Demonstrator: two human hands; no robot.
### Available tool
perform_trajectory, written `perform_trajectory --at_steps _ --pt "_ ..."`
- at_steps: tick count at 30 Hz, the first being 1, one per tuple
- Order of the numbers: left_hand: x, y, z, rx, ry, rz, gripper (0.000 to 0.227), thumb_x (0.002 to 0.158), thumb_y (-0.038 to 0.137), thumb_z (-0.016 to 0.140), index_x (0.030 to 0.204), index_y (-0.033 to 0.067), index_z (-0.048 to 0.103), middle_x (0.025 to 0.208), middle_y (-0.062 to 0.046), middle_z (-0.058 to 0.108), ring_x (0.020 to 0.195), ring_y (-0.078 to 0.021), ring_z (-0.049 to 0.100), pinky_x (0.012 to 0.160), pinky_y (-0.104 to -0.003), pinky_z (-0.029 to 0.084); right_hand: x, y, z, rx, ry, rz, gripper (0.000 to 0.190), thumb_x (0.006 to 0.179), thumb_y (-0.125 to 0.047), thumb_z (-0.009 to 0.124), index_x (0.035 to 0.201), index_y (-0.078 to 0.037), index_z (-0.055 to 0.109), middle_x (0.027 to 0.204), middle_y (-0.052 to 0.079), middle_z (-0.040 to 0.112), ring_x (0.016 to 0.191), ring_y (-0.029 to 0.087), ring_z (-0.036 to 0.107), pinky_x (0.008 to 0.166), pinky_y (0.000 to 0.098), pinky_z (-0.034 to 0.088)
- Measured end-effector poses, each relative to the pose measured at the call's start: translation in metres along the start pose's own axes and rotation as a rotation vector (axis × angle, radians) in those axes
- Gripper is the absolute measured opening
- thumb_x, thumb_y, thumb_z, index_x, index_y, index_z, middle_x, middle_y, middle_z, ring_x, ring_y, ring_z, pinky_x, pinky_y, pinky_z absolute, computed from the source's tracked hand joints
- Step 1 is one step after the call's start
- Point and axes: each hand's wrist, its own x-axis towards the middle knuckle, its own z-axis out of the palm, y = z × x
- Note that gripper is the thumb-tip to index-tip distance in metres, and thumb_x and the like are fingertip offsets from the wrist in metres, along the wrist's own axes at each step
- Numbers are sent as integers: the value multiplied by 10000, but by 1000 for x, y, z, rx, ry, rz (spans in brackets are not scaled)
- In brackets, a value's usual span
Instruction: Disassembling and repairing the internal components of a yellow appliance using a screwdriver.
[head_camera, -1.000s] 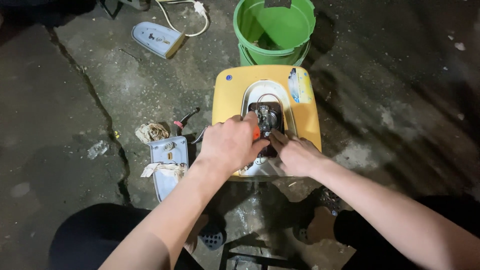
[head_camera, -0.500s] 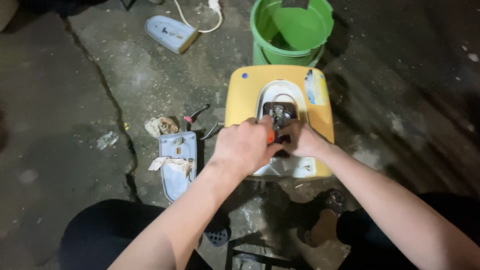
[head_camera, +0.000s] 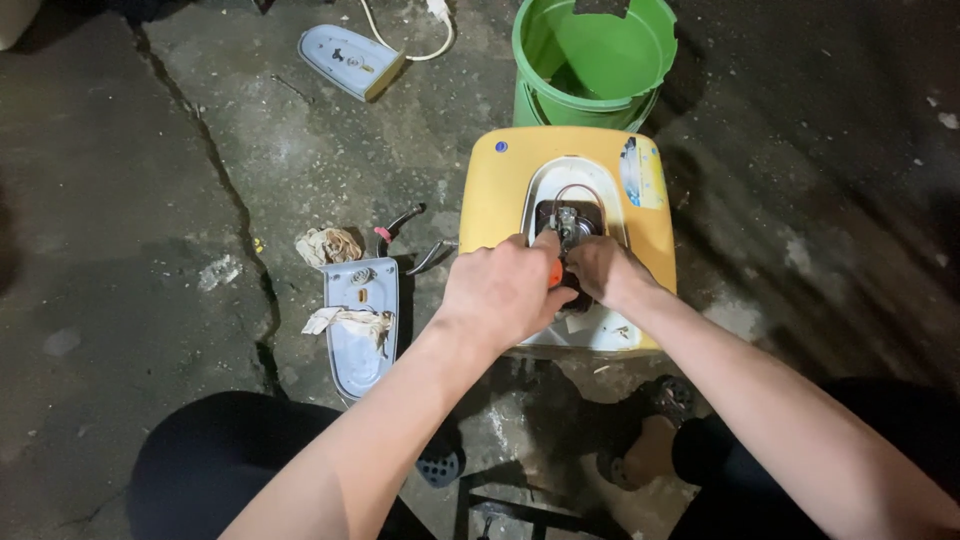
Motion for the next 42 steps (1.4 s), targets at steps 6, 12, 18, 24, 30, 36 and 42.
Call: perform_trajectory --at_steps 6,12,18,24,30,36,42 --pt "1 -2 -1 -6 -6 2 467 909 371 719 1249 68 616 1090 -200 698 933 -464 742 775 -564 614 -17 -13 -28 178 118 -123 229 968 -179 591 940 -115 809 838 133 724 810 340 741 645 450 605" --pt "4 1 -9 -47 -74 -41 450 919 406 692 1232 96 599 1157 -190 687 997 -483 721 845 -592 586 -11 -2 -3 99 116 -18 120 921 -335 700 931 -280 805 980 -41 694 905 167 736 742 326 613" --pt "4 9 -21 -24 -220 -128 426 945 451 629 1208 118 595 1220 -176 689 1095 -474 697 942 -580 564 -13 7 9 419 480 -413 86 926 -161 736 874 -93 736 772 177 639 817 321 714 746 370 568" --pt "14 8 -15 5 -147 -143 411 924 410 686 1214 130 606 1180 -170 678 1035 -476 713 874 -550 591 -36 -58 -102 121 -285 -13 189 996 -12 537 1082 -62 698 1239 97 610 883 236 703 762 299 663" --pt "16 12 -13 10 -166 -120 431 917 465 668 1196 149 578 1203 -134 670 1044 -475 707 890 -564 585 -44 -36 -80 247 -188 -48 293 1027 -31 470 1221 -141 660 1211 72 673 814 220 732 748 314 661" --pt "18 14 -8 5 -109 -41 373 909 415 697 1115 118 605 1166 -148 667 1013 -475 714 864 -553 595 -2 13 36 -323 735 -479 329 1017 -434 574 785 -209 512 806 -60 505 759 167 571 762 355 457" --pt "20 10 -3 -9 -89 -45 380 906 411 707 1109 111 591 1134 -155 664 992 -480 717 843 -569 591 -10 12 33 -294 694 -336 309 966 -543 558 811 -276 558 778 -114 450 710 147 554 714 354 438"
